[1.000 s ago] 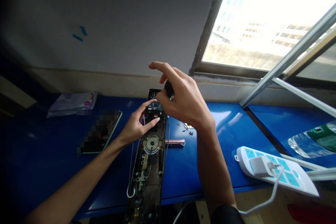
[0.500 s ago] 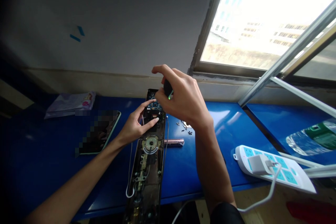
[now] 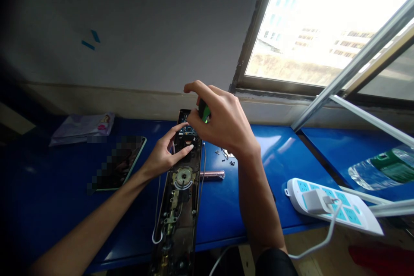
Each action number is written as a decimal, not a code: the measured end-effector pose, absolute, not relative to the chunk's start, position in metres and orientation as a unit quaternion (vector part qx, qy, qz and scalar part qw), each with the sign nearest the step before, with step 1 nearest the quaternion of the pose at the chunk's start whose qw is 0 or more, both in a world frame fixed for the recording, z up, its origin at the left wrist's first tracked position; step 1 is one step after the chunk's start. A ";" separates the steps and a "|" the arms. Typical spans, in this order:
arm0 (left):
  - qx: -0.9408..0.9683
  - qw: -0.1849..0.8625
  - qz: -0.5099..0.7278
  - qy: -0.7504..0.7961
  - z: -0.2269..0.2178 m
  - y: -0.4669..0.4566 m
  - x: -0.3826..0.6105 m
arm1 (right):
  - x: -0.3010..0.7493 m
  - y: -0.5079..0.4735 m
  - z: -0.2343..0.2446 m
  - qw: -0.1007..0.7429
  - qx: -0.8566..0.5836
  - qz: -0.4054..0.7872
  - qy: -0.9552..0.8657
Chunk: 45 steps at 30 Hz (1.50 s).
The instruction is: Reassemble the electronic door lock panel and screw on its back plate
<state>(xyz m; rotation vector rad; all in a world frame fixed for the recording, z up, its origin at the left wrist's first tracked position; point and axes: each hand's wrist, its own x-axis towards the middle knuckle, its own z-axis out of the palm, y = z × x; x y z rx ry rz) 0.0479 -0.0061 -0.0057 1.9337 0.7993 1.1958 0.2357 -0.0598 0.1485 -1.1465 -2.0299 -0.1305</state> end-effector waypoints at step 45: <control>0.761 0.345 0.451 0.313 -0.002 -0.007 0.047 | 0.241 -0.063 0.152 0.384 -0.451 -0.038 -0.805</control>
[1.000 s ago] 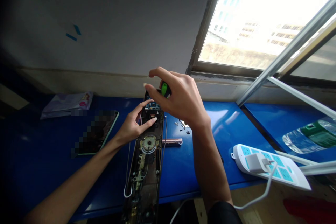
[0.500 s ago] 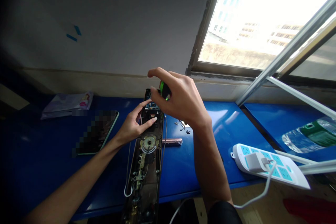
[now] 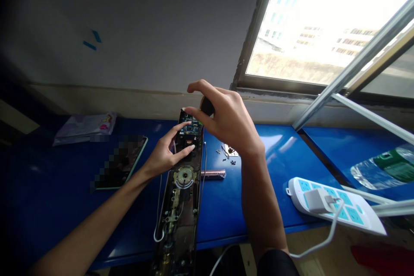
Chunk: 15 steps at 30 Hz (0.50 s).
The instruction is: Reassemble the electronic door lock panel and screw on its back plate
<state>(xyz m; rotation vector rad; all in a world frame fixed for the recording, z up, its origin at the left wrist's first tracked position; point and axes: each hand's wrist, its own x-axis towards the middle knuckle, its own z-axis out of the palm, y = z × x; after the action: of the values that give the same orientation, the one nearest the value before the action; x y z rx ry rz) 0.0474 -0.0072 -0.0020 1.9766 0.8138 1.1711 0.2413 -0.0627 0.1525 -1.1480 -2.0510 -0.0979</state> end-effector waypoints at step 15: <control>0.865 0.028 0.394 0.309 0.042 -0.005 0.061 | 0.256 -0.079 0.164 0.464 -0.432 -0.091 -0.768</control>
<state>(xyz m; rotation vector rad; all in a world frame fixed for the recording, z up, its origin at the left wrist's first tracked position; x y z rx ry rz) 0.0607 -0.0047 0.0418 2.6718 0.9531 1.2152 0.2563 -0.0791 0.1641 -1.0602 -1.8869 -0.2237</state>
